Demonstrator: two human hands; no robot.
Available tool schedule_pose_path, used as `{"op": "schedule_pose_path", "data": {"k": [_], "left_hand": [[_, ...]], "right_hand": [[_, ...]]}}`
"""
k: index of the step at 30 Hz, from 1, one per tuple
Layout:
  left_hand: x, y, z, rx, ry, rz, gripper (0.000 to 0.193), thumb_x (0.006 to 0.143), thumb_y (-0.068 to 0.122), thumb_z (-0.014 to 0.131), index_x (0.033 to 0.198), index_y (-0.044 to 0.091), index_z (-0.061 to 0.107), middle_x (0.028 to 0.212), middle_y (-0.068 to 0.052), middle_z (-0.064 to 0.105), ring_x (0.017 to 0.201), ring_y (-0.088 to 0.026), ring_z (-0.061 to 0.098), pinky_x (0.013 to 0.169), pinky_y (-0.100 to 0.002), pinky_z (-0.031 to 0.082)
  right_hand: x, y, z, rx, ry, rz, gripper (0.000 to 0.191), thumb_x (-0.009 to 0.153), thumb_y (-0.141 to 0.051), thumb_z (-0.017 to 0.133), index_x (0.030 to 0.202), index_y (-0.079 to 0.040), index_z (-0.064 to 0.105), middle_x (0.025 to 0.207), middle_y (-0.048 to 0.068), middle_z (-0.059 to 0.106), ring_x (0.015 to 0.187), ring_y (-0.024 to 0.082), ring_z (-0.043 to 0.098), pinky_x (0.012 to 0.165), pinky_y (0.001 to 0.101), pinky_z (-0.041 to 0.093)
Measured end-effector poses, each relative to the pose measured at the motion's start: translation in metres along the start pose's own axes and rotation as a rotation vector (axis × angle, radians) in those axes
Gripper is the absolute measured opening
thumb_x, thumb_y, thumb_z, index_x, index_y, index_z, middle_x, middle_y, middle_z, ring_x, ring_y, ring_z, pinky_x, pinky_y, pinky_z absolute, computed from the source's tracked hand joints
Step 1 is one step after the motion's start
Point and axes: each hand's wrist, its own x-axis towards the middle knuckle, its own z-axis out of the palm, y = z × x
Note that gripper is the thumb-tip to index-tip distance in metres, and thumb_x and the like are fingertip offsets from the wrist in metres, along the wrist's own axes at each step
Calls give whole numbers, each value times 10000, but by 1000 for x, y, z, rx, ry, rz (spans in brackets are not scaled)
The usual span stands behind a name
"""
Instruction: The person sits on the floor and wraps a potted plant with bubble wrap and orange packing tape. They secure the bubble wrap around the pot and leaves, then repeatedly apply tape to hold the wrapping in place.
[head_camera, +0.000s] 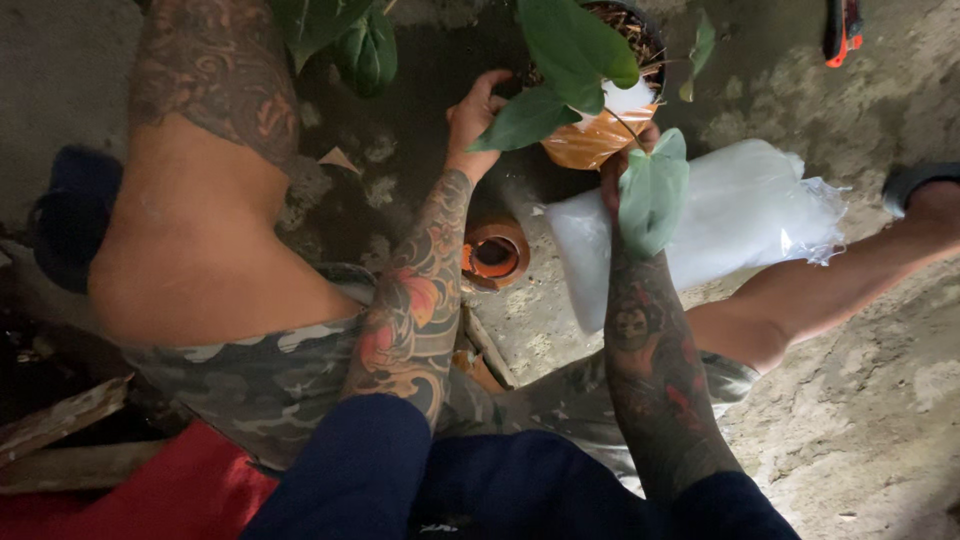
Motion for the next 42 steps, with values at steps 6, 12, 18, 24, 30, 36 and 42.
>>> {"op": "schedule_pose_path", "data": {"k": [6,12,18,24,30,36,42], "left_hand": [[7,-8,-1,131,-94,13,329,910,214,744,1202,73,690,963,-79,791,882,-190,764,848,-348,562],[19,1,-4,98,-182,89,349,996,138,634,1335,56,633,1215,-185,732,1119,-309,704,965,-403,551],[7,16,-8,221,-257,144,405,914,137,688,1296,9,639,1256,-206,687,1158,-297,655,963,-389,511],[51,44,0,-371,9,45,348,1068,97,513,1380,7,640,1323,-151,723,1191,-184,672,1029,-330,504],[92,63,30,-844,-547,228,525,1076,147,539,1552,-34,415,1453,-138,581,1293,-212,588,1124,-361,461],[79,51,42,-1550,-668,-177,681,1055,326,426,1598,-30,221,1321,-156,633,1234,-256,629,1116,-403,481],[27,34,59,-1116,-316,18,644,1073,311,564,1588,-10,350,1314,-119,633,1198,-220,624,1103,-385,481]], "right_hand": [[-7,-23,4,-192,-13,-43,239,997,-43,575,1225,23,564,1036,71,653,932,157,597,817,311,525],[-25,-53,11,-424,66,-251,274,1014,-108,527,1225,55,592,1007,85,653,870,157,571,761,299,490],[-27,-2,47,-75,525,-222,413,1000,-263,497,1259,43,598,1037,103,655,893,181,585,782,319,498],[7,54,75,148,919,36,561,986,-418,467,1294,31,603,1066,121,658,916,205,600,804,340,507],[17,56,93,189,991,170,712,971,-573,437,1328,19,609,1095,139,660,939,229,615,825,360,516],[31,69,91,231,931,231,826,952,-700,400,1382,-28,612,1082,182,653,921,272,620,803,397,525],[1,86,22,590,427,89,766,1006,-607,537,1498,-26,457,1392,92,581,1227,222,605,1024,396,550]]}}
